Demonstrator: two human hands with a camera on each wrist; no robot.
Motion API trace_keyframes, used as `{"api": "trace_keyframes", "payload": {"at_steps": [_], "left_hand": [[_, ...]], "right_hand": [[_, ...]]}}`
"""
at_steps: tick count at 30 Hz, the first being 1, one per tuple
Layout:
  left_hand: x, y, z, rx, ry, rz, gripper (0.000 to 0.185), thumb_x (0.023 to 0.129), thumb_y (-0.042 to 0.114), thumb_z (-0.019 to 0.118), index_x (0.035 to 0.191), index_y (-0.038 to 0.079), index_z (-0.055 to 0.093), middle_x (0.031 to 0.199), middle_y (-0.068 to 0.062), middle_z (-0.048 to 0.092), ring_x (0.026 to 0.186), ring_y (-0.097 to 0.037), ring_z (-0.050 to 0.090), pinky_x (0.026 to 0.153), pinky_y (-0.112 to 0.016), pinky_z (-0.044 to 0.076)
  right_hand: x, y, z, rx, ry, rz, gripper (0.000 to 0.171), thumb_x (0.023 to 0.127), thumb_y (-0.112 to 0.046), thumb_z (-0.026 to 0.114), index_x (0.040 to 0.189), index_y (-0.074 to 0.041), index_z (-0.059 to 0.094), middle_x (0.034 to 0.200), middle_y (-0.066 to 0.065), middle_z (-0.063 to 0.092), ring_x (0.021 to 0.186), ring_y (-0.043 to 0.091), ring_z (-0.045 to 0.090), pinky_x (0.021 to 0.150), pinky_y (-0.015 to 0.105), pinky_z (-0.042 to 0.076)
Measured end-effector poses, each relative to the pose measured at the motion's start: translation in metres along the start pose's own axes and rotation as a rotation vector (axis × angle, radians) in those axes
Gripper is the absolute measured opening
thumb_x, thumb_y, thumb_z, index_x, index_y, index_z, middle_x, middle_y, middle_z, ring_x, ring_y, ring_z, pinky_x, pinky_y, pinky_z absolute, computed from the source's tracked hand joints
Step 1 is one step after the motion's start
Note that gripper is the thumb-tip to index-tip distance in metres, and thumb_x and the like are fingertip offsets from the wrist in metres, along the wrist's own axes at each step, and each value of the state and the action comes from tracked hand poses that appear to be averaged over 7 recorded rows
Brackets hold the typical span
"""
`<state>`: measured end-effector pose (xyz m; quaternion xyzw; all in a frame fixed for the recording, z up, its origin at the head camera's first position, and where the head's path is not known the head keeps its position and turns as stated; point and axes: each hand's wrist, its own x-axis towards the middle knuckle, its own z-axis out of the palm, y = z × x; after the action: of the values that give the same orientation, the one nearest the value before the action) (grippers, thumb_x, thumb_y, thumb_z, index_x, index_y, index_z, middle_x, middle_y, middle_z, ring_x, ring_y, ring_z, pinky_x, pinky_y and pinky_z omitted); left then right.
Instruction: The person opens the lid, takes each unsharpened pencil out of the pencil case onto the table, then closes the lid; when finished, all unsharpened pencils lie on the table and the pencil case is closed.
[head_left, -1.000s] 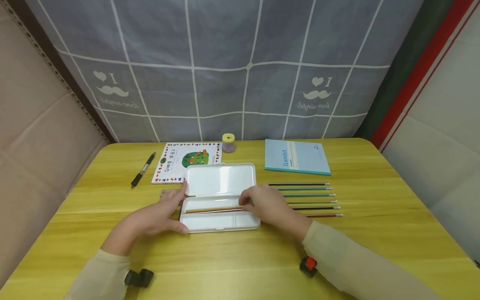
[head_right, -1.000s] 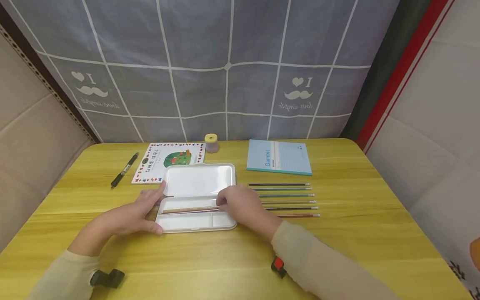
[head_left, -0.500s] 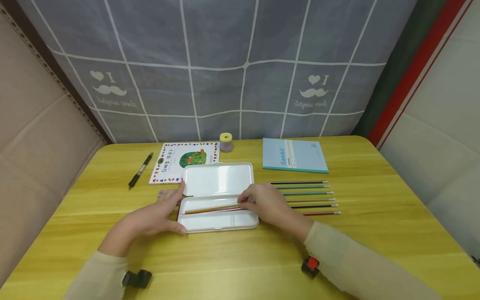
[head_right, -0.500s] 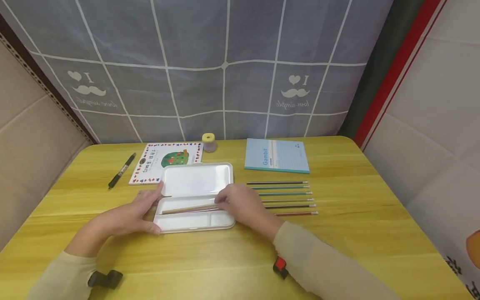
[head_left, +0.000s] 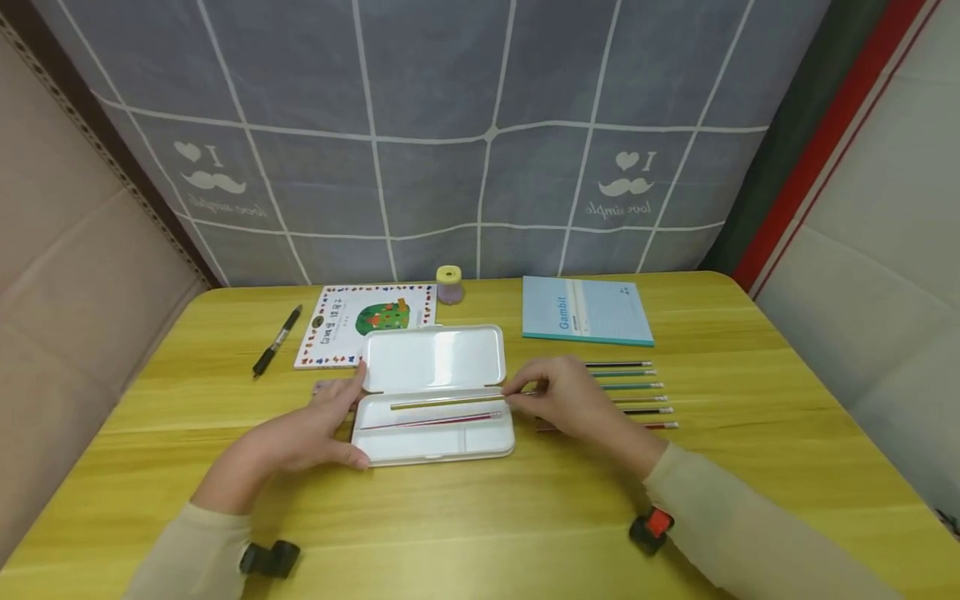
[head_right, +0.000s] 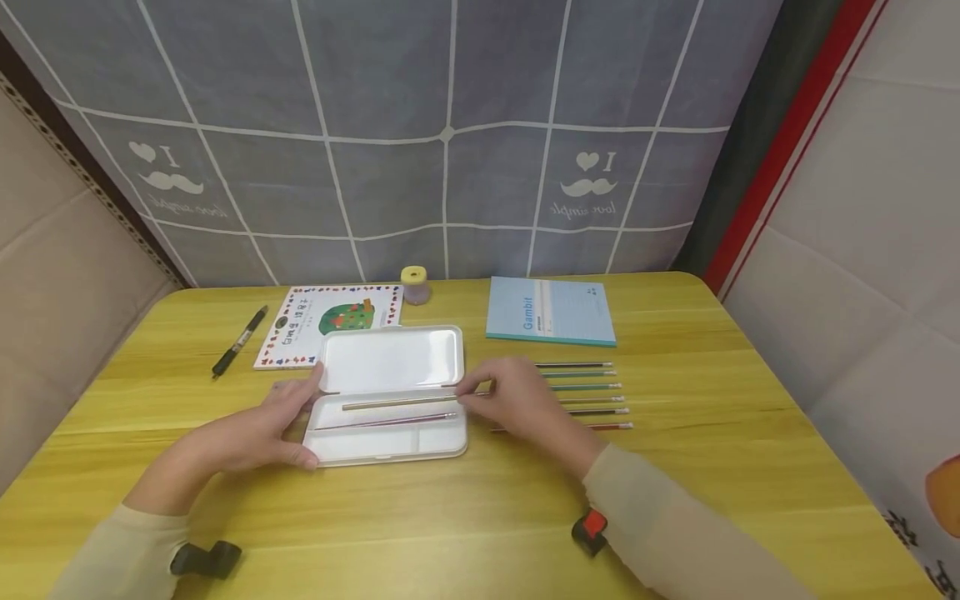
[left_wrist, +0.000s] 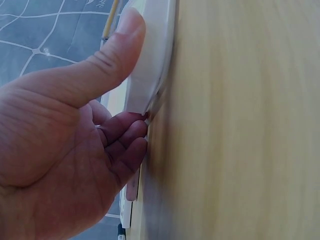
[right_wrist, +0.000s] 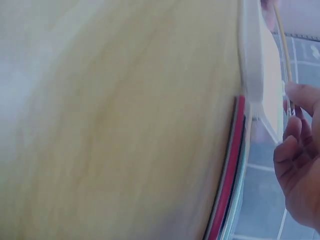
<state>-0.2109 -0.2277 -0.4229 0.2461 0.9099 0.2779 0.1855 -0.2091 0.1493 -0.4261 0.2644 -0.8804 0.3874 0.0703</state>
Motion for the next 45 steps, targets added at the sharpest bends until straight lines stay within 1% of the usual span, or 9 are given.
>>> {"api": "trace_keyframes", "payload": {"at_steps": [5,15,21,26,31,37,39,43,45], "left_hand": [[-0.001,-0.001,0.0,0.015,0.004,0.01,0.131,0.084,0.046,0.083,0.165,0.001,-0.01,0.171,-0.028,0.007,0.152,-0.049,0.008,0.12,-0.07,0.014],[-0.002,0.001,-0.001,0.015,0.01,0.029,0.13,0.085,0.044,0.083,0.164,0.0,-0.01,0.171,-0.029,0.005,0.154,-0.052,0.003,0.12,-0.071,0.009],[-0.003,-0.002,-0.001,0.025,0.008,0.011,0.13,0.085,0.046,0.083,0.165,0.001,-0.01,0.171,-0.027,0.005,0.154,-0.05,0.004,0.121,-0.07,0.01],[-0.002,-0.004,-0.001,0.025,0.006,0.013,0.13,0.086,0.047,0.082,0.165,0.002,-0.011,0.172,-0.027,0.003,0.155,-0.05,0.002,0.121,-0.07,0.009],[-0.002,-0.002,-0.001,0.024,0.007,0.02,0.13,0.086,0.047,0.082,0.165,0.001,-0.011,0.172,-0.027,0.002,0.155,-0.052,-0.002,0.121,-0.07,0.006],[-0.002,-0.002,-0.001,0.027,0.011,0.026,0.13,0.085,0.047,0.082,0.164,0.0,-0.01,0.171,-0.028,0.004,0.154,-0.052,0.001,0.12,-0.071,0.008],[-0.003,-0.002,-0.001,0.025,0.007,0.021,0.13,0.086,0.047,0.082,0.165,0.0,-0.01,0.171,-0.028,0.003,0.155,-0.052,0.0,0.12,-0.071,0.007],[-0.003,-0.001,-0.002,0.019,0.006,0.02,0.13,0.086,0.047,0.082,0.165,0.001,-0.011,0.172,-0.027,0.001,0.155,-0.052,-0.004,0.12,-0.071,0.004],[-0.002,-0.001,-0.002,0.016,0.006,0.022,0.13,0.086,0.047,0.082,0.165,0.001,-0.011,0.172,-0.027,0.001,0.155,-0.052,-0.004,0.12,-0.071,0.004]], "right_hand": [[-0.005,0.008,-0.012,0.013,-0.013,-0.003,0.007,0.088,-0.008,0.084,0.091,-0.015,0.085,0.09,-0.006,0.076,0.061,0.008,0.057,0.055,0.025,0.049],[-0.033,0.026,-0.032,0.006,-0.021,0.073,0.007,0.089,-0.012,0.084,0.093,-0.018,0.084,0.092,-0.009,0.074,0.064,0.008,0.058,0.055,0.026,0.05],[-0.049,0.037,-0.045,-0.051,0.01,0.109,0.008,0.089,-0.015,0.083,0.094,-0.021,0.084,0.092,-0.011,0.075,0.067,0.007,0.059,0.057,0.026,0.05],[-0.066,0.046,-0.055,-0.041,0.027,0.13,0.008,0.089,-0.013,0.083,0.091,-0.021,0.084,0.09,-0.011,0.076,0.074,0.005,0.061,0.062,0.024,0.052],[-0.08,0.054,-0.062,-0.061,0.065,0.115,0.012,0.086,-0.009,0.085,0.088,-0.021,0.084,0.089,-0.012,0.075,0.077,0.005,0.061,0.063,0.024,0.051],[-0.088,0.056,-0.069,-0.065,0.076,0.111,0.013,0.086,-0.008,0.085,0.088,-0.021,0.084,0.091,-0.009,0.075,0.079,0.004,0.061,0.064,0.023,0.05],[-0.091,0.055,-0.072,-0.061,0.077,0.117,0.011,0.086,-0.009,0.084,0.088,-0.02,0.084,0.093,-0.007,0.075,0.079,0.004,0.061,0.064,0.023,0.05],[-0.096,0.053,-0.078,-0.055,0.065,0.171,0.009,0.087,-0.01,0.085,0.088,-0.019,0.083,0.096,-0.004,0.075,0.081,0.003,0.061,0.064,0.023,0.051],[-0.1,0.055,-0.082,-0.061,0.056,0.188,0.01,0.087,-0.01,0.085,0.088,-0.02,0.083,0.095,-0.005,0.075,0.079,0.004,0.06,0.062,0.023,0.05]]}}
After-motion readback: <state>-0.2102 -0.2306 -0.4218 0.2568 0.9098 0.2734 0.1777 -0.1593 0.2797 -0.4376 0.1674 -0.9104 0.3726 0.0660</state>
